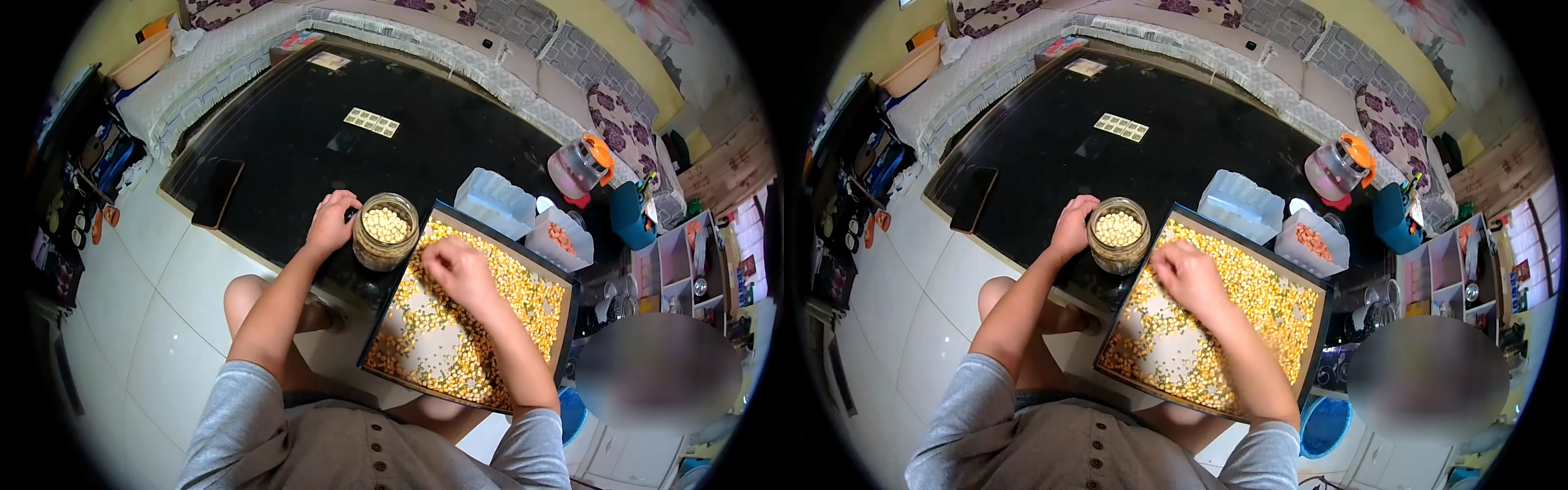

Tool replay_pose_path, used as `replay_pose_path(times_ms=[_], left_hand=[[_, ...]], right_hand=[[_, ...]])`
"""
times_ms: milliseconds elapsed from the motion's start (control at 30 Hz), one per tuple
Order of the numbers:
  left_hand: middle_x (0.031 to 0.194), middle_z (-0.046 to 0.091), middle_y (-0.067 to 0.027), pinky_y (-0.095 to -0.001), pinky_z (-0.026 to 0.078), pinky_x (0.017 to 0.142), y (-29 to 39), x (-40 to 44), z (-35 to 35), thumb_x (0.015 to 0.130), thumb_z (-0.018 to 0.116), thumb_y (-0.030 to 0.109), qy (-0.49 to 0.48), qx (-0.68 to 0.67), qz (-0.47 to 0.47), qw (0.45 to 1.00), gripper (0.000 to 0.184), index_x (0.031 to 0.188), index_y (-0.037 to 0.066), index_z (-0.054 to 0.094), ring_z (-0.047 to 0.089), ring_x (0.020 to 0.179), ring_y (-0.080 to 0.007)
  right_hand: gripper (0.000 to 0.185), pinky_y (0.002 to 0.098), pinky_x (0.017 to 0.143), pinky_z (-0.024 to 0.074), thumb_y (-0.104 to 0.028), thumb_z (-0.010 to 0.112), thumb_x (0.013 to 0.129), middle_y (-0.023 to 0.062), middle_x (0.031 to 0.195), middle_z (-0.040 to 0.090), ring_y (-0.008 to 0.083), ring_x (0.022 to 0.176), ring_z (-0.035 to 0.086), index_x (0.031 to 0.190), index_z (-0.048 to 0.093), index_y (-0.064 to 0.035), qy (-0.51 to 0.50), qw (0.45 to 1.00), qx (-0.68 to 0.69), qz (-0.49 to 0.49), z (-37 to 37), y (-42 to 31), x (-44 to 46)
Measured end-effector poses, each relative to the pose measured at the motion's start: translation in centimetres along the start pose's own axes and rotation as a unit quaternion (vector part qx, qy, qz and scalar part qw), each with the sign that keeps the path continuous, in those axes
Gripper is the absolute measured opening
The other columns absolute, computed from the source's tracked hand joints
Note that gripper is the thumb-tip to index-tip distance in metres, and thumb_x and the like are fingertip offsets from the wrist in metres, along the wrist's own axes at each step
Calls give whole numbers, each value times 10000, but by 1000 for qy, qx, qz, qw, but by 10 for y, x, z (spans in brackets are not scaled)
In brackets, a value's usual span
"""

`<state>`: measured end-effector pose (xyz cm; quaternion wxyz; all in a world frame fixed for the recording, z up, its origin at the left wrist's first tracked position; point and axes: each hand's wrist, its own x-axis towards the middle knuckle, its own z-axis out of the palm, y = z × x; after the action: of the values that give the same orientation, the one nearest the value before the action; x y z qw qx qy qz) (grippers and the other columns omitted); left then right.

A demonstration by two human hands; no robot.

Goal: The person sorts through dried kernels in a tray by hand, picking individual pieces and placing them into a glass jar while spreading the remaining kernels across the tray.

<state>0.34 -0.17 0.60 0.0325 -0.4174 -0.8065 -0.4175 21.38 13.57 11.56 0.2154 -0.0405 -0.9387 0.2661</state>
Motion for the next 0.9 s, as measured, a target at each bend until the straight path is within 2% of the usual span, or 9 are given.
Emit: replay_pose_path(times_ms=[33, 67, 233, 333, 467, 600, 667, 833, 900], left_hand=[[1040, 567, -72, -364, 405, 875, 0, 1, -1, 743, 653, 130, -1, 0, 1, 1000, 139, 865, 76, 613, 519, 1005, -269], [1040, 567, -72, -364, 405, 875, 0, 2, -1, 743, 653, 130, 3, 1, 2, 1000, 139, 865, 76, 613, 519, 1005, -269], [1041, 565, -73, -370, 404, 875, -3, 0, 2, 742, 651, 122, 9, -3, 7, 1000, 139, 868, 79, 612, 515, 1007, -273], [1038, 565, -72, -373, 405, 873, -2, 1, 1, 739, 651, 119, 6, -3, 10, 1000, 141, 870, 81, 611, 515, 1007, -273], [1033, 565, -74, -371, 406, 870, -3, 1, 2, 733, 650, 110, 13, -2, 16, 1000, 141, 865, 78, 613, 517, 1002, -273], [1032, 566, -75, -368, 407, 870, 0, 1, 0, 737, 648, 116, 11, 0, 9, 1000, 133, 860, 76, 615, 519, 1000, -273], [1033, 566, -76, -367, 407, 870, 0, 0, 0, 742, 648, 122, 9, 3, 9, 1000, 131, 861, 76, 616, 520, 999, -273], [1034, 566, -76, -370, 406, 872, -2, 0, 1, 742, 648, 117, 11, -1, 13, 1000, 133, 864, 78, 612, 519, 1002, -272], [1034, 566, -75, -372, 405, 873, -3, 1, 2, 741, 649, 115, 10, -1, 13, 1000, 133, 863, 78, 611, 518, 1004, -271]], right_hand=[[57, 325, 626, 536, -89, 622, 773, 102, 770, 634, 226, 664, 629, 745, 629, -40, -32, 999, 31, 21, 10, 8, -11], [42, 303, 638, 524, -49, 648, 743, 97, 796, 637, 204, 709, 626, 776, 627, -33, -75, 996, 49, 31, 14, 8, -20], [154, 332, 660, 518, -101, 649, 743, 95, 849, 611, 261, 742, 618, 891, 628, -62, -155, 988, 14, -2, 42, 18, -46], [116, 369, 662, 516, -117, 623, 773, 103, 801, 584, 278, 734, 604, 877, 623, -66, -154, 988, 3, -16, 48, 19, -48], [63, 370, 632, 513, -101, 597, 784, 100, 764, 576, 275, 693, 596, 832, 605, -61, -140, 990, -8, -35, 50, 26, -51], [80, 370, 649, 510, -101, 595, 790, 120, 780, 594, 284, 689, 606, 859, 593, -58, -134, 991, -13, 6, 35, 25, -51], [113, 363, 666, 512, -112, 603, 793, 118, 820, 612, 283, 711, 614, 894, 596, -64, -144, 987, 11, 72, 28, 22, -48], [117, 348, 668, 513, -125, 619, 789, 101, 822, 606, 272, 712, 612, 887, 607, -62, -146, 987, 36, 51, 35, 7, -43], [119, 345, 656, 515, -123, 628, 779, 93, 804, 586, 266, 708, 606, 876, 612, -56, -155, 988, 27, -2, 46, 6, -44]])
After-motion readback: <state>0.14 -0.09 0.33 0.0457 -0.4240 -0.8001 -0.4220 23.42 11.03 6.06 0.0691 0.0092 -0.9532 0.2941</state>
